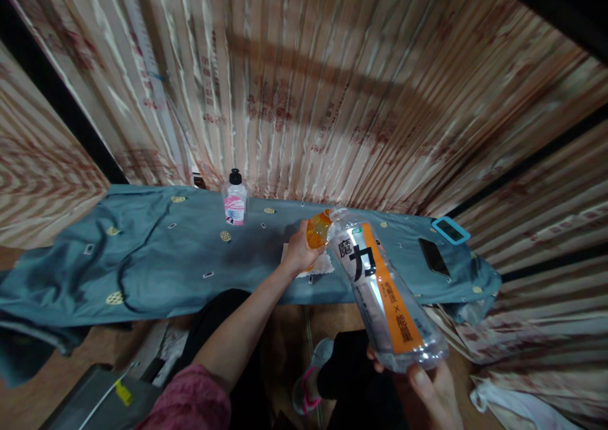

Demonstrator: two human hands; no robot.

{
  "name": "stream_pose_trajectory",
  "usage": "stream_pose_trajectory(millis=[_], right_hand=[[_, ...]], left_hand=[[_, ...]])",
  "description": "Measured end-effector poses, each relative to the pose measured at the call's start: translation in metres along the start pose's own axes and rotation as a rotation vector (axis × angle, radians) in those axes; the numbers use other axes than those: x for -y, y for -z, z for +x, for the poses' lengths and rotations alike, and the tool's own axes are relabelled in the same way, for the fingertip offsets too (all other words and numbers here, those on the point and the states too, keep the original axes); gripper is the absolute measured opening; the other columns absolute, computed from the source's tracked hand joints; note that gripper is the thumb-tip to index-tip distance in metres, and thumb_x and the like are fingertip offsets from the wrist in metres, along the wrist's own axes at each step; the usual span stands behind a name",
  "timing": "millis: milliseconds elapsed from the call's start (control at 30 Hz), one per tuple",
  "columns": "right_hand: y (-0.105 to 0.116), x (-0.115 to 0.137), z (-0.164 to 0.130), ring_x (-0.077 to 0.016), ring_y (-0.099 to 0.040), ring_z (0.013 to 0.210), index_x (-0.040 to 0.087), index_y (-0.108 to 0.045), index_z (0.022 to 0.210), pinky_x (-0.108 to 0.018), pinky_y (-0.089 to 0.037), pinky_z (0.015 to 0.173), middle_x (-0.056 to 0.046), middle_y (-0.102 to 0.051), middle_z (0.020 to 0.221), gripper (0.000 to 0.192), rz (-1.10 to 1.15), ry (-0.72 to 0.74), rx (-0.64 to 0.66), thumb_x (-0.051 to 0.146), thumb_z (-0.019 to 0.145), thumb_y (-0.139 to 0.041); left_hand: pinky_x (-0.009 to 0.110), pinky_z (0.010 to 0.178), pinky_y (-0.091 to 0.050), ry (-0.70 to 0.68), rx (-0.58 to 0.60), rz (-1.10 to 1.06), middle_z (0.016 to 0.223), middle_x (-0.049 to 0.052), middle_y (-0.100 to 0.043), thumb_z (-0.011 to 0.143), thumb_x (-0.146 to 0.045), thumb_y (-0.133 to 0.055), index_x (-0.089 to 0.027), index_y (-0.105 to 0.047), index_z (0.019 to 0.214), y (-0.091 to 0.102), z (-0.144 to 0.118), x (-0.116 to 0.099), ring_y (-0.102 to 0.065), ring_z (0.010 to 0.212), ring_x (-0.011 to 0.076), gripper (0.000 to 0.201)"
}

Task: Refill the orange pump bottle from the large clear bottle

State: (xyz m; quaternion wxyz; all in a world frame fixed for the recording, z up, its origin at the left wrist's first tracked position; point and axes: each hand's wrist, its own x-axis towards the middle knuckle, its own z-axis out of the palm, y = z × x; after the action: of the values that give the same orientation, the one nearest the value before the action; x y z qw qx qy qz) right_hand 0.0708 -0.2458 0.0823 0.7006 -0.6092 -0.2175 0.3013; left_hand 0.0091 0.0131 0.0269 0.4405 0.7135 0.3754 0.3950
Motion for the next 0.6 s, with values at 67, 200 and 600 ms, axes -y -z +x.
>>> stream_pose_trajectory(millis=[67,200,600], right_hand=[[0.0008,-0.0004,0.0,-0.0171,-0.067,0.063,0.028,-0.065,0.089,-0.021,-0.052,0.065,0.001,-0.074,0.07,0.042,-0.004,-0.005,0.01,0.052,0.058,-0.079],[0.0042,-0.0024,0.0005,-0.0192,-0.067,0.065,0.027,-0.066,0.089,-0.023,-0.052,0.064,-0.001,-0.074,0.069,0.034,0.007,0.001,0.05,0.048,0.064,-0.076],[0.0094,-0.0052,0.0021,-0.0198,-0.068,0.065,0.022,-0.064,0.096,-0.027,-0.052,0.063,-0.004,-0.074,0.072,0.045,0.008,0.003,0.042,0.048,0.063,-0.078]], left_hand=[[0.034,0.079,-0.051,0.001,-0.001,0.001,0.098,0.005,-0.068,0.064,-0.022,-0.074,-0.02,-0.046,0.111,0.0,-0.0002,-0.0002,-0.066,0.09,0.0235,0.055],[0.035,0.079,-0.051,0.006,-0.004,-0.003,0.098,0.006,-0.068,0.064,-0.022,-0.074,-0.02,-0.046,0.109,0.0003,-0.0005,-0.0017,-0.067,0.09,0.024,0.054],[0.035,0.08,-0.051,0.025,0.001,-0.005,0.099,0.005,-0.067,0.064,-0.019,-0.073,-0.02,-0.047,0.108,0.0008,-0.0007,-0.0047,-0.066,0.09,0.0229,0.052]])
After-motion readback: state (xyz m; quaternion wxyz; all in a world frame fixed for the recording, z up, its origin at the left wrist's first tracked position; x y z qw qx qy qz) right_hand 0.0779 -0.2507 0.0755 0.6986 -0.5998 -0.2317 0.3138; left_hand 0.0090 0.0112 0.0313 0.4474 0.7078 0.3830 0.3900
